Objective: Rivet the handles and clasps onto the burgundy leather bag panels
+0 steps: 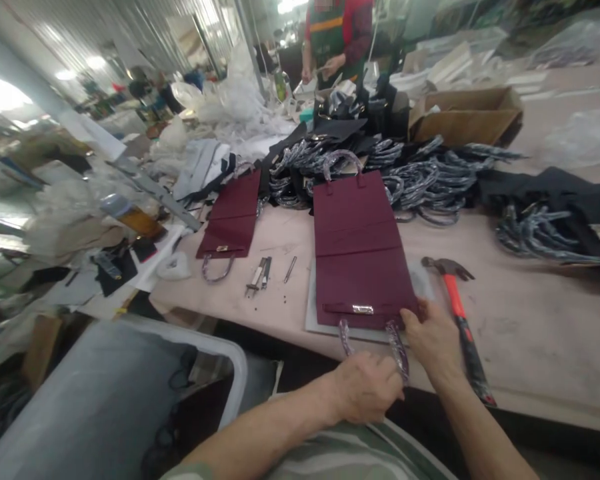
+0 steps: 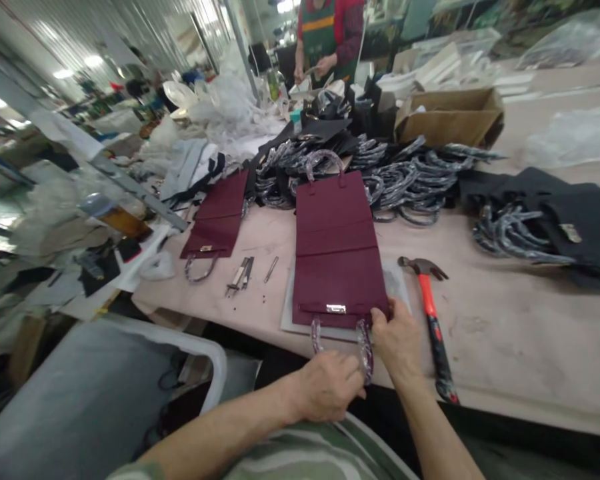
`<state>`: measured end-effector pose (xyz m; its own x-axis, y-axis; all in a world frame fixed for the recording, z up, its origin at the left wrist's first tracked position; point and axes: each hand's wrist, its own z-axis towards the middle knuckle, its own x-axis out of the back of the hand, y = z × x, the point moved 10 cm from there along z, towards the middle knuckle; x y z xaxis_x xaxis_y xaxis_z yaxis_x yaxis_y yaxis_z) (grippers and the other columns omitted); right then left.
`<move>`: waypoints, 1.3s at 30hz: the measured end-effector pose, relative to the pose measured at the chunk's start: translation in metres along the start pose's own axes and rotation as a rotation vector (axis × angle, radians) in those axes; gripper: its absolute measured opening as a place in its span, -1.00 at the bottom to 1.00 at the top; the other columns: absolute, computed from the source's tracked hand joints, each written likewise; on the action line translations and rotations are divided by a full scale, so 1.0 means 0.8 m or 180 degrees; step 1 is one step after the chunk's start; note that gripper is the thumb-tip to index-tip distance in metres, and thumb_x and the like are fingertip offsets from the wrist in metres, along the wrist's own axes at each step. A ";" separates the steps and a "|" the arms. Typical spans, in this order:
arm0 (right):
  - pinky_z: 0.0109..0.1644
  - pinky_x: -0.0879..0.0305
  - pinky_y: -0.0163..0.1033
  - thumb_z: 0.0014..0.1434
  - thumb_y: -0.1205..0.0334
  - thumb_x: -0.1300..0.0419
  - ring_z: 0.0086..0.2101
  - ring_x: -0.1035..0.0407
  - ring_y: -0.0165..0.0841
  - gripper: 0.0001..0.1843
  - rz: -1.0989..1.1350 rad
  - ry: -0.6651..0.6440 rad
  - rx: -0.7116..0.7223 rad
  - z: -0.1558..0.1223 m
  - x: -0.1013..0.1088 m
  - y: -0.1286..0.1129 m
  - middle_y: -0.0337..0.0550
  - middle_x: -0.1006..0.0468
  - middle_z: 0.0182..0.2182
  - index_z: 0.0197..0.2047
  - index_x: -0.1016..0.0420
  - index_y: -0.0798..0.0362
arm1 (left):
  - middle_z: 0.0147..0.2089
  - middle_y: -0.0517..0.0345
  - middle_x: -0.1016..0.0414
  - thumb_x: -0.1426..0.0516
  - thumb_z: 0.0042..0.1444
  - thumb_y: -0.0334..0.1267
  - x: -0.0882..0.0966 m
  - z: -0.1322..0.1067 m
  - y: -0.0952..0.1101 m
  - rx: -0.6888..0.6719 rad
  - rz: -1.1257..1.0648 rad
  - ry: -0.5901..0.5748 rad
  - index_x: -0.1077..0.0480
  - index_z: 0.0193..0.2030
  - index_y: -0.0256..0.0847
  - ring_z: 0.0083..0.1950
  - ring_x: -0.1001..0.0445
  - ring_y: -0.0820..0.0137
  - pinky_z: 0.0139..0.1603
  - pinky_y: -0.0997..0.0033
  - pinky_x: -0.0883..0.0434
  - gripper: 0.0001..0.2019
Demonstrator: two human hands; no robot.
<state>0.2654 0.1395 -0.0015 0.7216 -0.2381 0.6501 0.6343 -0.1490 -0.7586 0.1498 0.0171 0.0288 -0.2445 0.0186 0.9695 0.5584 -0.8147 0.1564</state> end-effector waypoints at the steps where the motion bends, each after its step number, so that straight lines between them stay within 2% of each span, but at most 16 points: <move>1: -0.08 -0.40 0.00 0.11 0.00 -0.11 -0.23 -0.51 -0.09 -0.52 -0.0328 0.0016 0.0183 -0.001 0.003 -0.002 0.06 -0.64 -0.23 -0.01 -0.56 0.08 | -0.29 0.03 -0.43 0.00 0.41 -0.18 -0.004 0.000 0.001 0.0032 -0.0011 -0.0009 -0.36 -0.23 -0.28 -0.30 -0.49 0.28 -0.38 0.29 -0.39 -0.75; 5: -0.15 -0.40 0.04 0.18 0.03 -0.09 -0.28 -0.49 -0.03 -0.50 -0.0915 0.0171 0.0503 -0.007 0.017 0.002 0.13 -0.61 -0.28 0.05 -0.52 0.18 | -0.30 0.03 -0.44 -0.03 0.39 -0.19 -0.025 -0.003 0.003 0.0071 -0.0069 -0.0076 -0.38 -0.24 -0.28 -0.30 -0.52 0.27 -0.38 0.29 -0.42 -0.76; 9: 0.10 -0.33 0.16 0.26 0.06 -0.11 0.04 -0.39 0.10 -0.53 -0.1346 0.0432 0.1377 -0.017 0.019 -0.042 0.28 -0.51 0.03 0.10 -0.49 0.21 | -0.30 -0.01 -0.45 -0.01 0.40 -0.19 -0.033 0.004 0.005 0.0005 -0.0132 -0.0097 -0.40 -0.23 -0.30 -0.29 -0.54 0.24 -0.40 0.28 -0.43 -0.74; 11: 0.19 -0.28 0.17 0.28 0.07 -0.12 0.14 -0.32 0.08 -0.53 -0.1249 0.0253 0.1769 -0.022 0.002 -0.066 0.23 -0.45 0.15 0.14 -0.47 0.18 | -0.30 -0.04 -0.46 -0.02 0.39 -0.20 -0.038 0.011 0.007 -0.0024 -0.0155 -0.0147 -0.42 -0.22 -0.33 -0.28 -0.54 0.23 -0.41 0.29 -0.44 -0.74; 14: 0.25 -0.25 0.17 0.31 0.09 -0.12 0.17 -0.30 0.01 -0.55 -0.1132 -0.0420 0.2171 -0.032 -0.046 -0.090 0.12 -0.44 0.20 0.18 -0.47 0.12 | -0.21 -0.15 -0.53 0.00 0.40 -0.21 -0.050 0.019 0.008 0.0074 -0.0229 -0.0194 -0.43 -0.10 -0.40 -0.21 -0.55 0.20 -0.33 0.28 -0.48 -0.72; 16: 0.28 -0.19 0.24 0.32 0.11 -0.11 0.22 -0.25 0.03 -0.58 -0.1291 -0.0757 0.2335 -0.040 -0.074 -0.096 0.06 -0.41 0.24 0.18 -0.48 0.06 | -0.12 -0.19 -0.55 0.00 0.41 -0.19 -0.055 0.019 0.005 0.0251 -0.0292 -0.0174 -0.41 0.01 -0.44 -0.14 -0.55 0.18 -0.25 0.25 -0.51 -0.69; 19: 0.32 -0.12 0.29 0.33 0.14 -0.11 0.27 -0.19 0.04 -0.59 -0.1483 -0.0915 0.2422 -0.045 -0.092 -0.093 0.00 -0.36 0.29 0.20 -0.48 -0.01 | -0.09 -0.16 -0.54 0.02 0.44 -0.15 -0.044 0.014 0.005 0.0243 -0.0434 0.0000 -0.40 0.04 -0.44 -0.05 -0.54 0.19 -0.11 0.25 -0.51 -0.65; 22: 0.32 -0.14 0.27 0.34 0.15 -0.10 0.28 -0.19 0.02 -0.57 -0.1495 -0.0935 0.2455 -0.042 -0.092 -0.085 -0.01 -0.36 0.30 0.23 -0.46 -0.01 | -0.12 -0.04 -0.54 0.02 0.43 -0.24 0.000 -0.004 0.003 -0.0040 -0.0627 0.0499 -0.45 -0.11 -0.36 -0.02 -0.51 0.28 0.11 0.28 -0.46 -0.72; 24: 0.33 -0.14 0.26 0.35 0.14 -0.08 0.29 -0.19 0.00 -0.57 -0.1483 -0.0949 0.2517 -0.042 -0.091 -0.081 -0.02 -0.34 0.31 0.24 -0.44 -0.01 | -0.14 0.01 -0.55 0.02 0.40 -0.33 0.035 -0.029 -0.028 0.0228 -0.0634 0.0931 -0.45 -0.21 -0.29 -0.05 -0.51 0.34 0.17 0.29 -0.42 -0.76; 25: 0.32 -0.14 0.26 0.36 0.13 -0.08 0.29 -0.18 0.00 -0.56 -0.1474 -0.0942 0.2545 -0.042 -0.090 -0.079 -0.02 -0.34 0.31 0.25 -0.43 -0.01 | -0.14 0.01 -0.56 0.01 0.39 -0.35 0.051 -0.046 -0.056 0.0592 -0.0583 0.1142 -0.45 -0.23 -0.26 -0.06 -0.52 0.34 0.16 0.29 -0.43 -0.76; 28: 0.30 -0.17 0.26 0.37 0.10 -0.06 0.28 -0.20 0.00 -0.56 -0.1438 -0.0853 0.2631 -0.041 -0.088 -0.076 -0.02 -0.36 0.30 0.25 -0.43 -0.03 | -0.12 -0.01 -0.58 0.01 0.40 -0.33 0.083 -0.117 -0.175 0.2262 -0.0340 0.1505 -0.48 -0.14 -0.20 -0.05 -0.54 0.30 0.07 0.30 -0.46 -0.77; 30: 0.28 -0.19 0.26 0.37 0.07 -0.04 0.27 -0.23 0.01 -0.56 -0.1393 -0.0764 0.2708 -0.041 -0.088 -0.076 -0.01 -0.38 0.28 0.24 -0.43 -0.04 | -0.08 -0.03 -0.58 -0.03 0.38 -0.32 0.088 -0.166 -0.256 0.3411 -0.0221 0.1286 -0.50 -0.06 -0.19 -0.03 -0.55 0.28 0.07 0.31 -0.46 -0.80; 32: 0.25 -0.21 0.26 0.38 0.04 0.00 0.24 -0.26 0.02 -0.54 -0.1340 -0.0675 0.2781 -0.041 -0.088 -0.076 -0.01 -0.39 0.27 0.23 -0.44 -0.04 | -0.02 -0.06 -0.58 -0.10 0.33 -0.31 0.086 -0.199 -0.321 0.4179 -0.0185 0.0764 -0.51 -0.02 -0.22 0.01 -0.56 0.25 0.10 0.32 -0.45 -0.82; 35: 0.24 -0.22 0.27 0.39 -0.01 0.06 0.22 -0.29 0.04 -0.51 -0.1290 -0.0578 0.2847 -0.039 -0.089 -0.074 0.01 -0.41 0.25 0.22 -0.46 -0.02 | 0.00 -0.09 -0.60 -0.15 0.29 -0.26 0.088 -0.220 -0.382 0.4585 -0.0166 0.0281 -0.54 -0.04 -0.23 0.06 -0.56 0.20 0.11 0.31 -0.44 -0.81; 39: 0.23 -0.21 0.29 0.38 -0.08 0.09 0.19 -0.31 0.06 -0.46 -0.1242 -0.0519 0.2888 -0.036 -0.089 -0.072 0.04 -0.44 0.22 0.20 -0.48 -0.01 | -0.06 -0.14 -0.63 -0.16 0.27 -0.21 0.098 -0.246 -0.424 0.4856 -0.0091 0.0108 -0.56 -0.14 -0.22 0.03 -0.58 0.15 0.04 0.28 -0.44 -0.82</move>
<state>0.1691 0.1377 -0.0054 0.4040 -0.1840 0.8961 0.7576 0.6163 -0.2150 -0.2147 0.1806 0.0144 -0.2747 -0.0068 0.9615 0.8066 0.5427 0.2343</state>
